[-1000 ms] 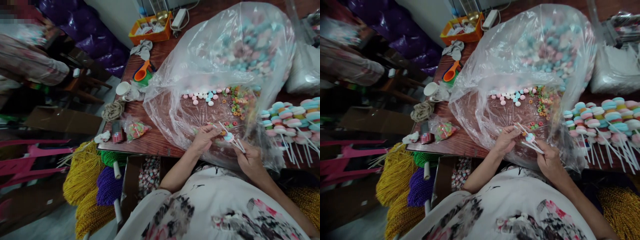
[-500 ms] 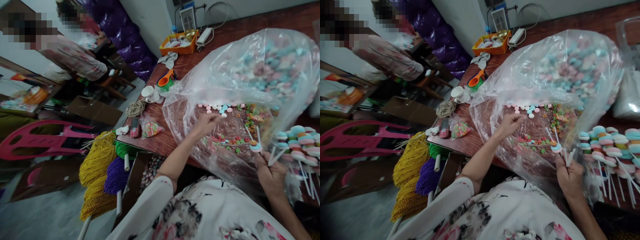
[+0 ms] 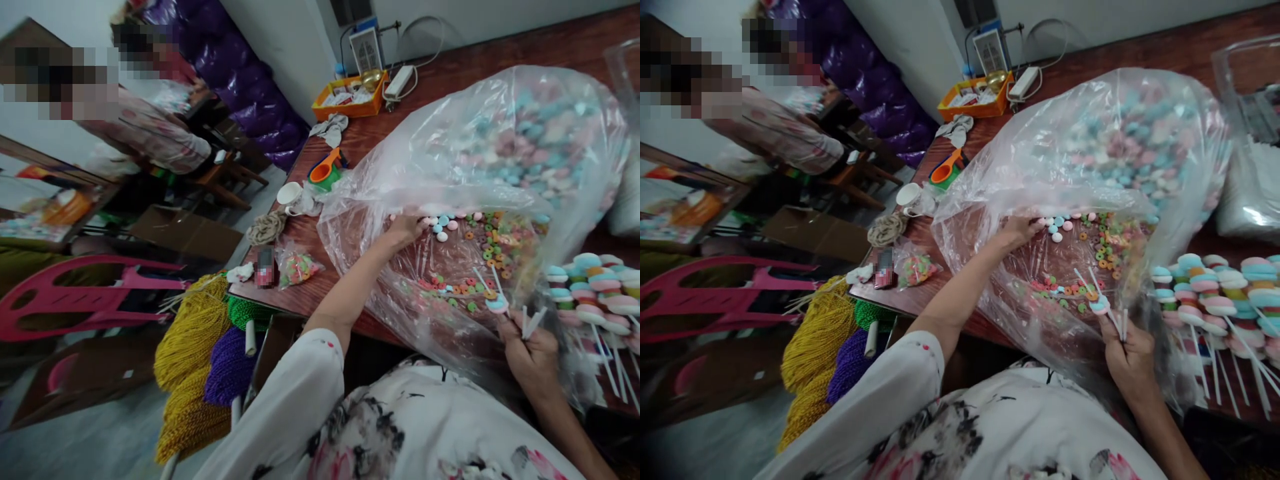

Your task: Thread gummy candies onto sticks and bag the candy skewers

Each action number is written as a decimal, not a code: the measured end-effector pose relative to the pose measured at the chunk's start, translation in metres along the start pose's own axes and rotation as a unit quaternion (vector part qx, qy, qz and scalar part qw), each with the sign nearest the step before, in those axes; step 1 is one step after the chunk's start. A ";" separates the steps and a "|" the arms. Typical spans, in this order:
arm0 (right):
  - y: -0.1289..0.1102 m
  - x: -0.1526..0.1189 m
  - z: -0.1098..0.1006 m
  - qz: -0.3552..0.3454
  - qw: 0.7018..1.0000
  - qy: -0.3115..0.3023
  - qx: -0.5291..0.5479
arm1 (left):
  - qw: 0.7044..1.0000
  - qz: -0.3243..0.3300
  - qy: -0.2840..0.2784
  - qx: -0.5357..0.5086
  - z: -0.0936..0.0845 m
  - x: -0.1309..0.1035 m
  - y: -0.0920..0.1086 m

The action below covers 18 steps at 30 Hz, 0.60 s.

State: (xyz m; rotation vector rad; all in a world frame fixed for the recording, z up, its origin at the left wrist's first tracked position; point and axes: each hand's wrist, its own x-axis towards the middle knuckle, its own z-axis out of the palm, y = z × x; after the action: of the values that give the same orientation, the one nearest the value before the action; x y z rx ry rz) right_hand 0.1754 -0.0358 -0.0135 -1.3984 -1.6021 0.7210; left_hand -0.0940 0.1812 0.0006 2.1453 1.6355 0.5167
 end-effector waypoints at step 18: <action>-0.019 -0.001 -0.001 -0.048 0.998 -0.018 -0.036 | 0.893 -0.003 0.055 -0.446 0.005 -0.078 0.060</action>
State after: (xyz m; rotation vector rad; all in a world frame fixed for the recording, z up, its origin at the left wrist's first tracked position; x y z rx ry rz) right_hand 0.1671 -0.0410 0.0026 -1.3564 -1.7266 0.6408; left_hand -0.0620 0.0905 0.0235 1.4235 1.1005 1.1370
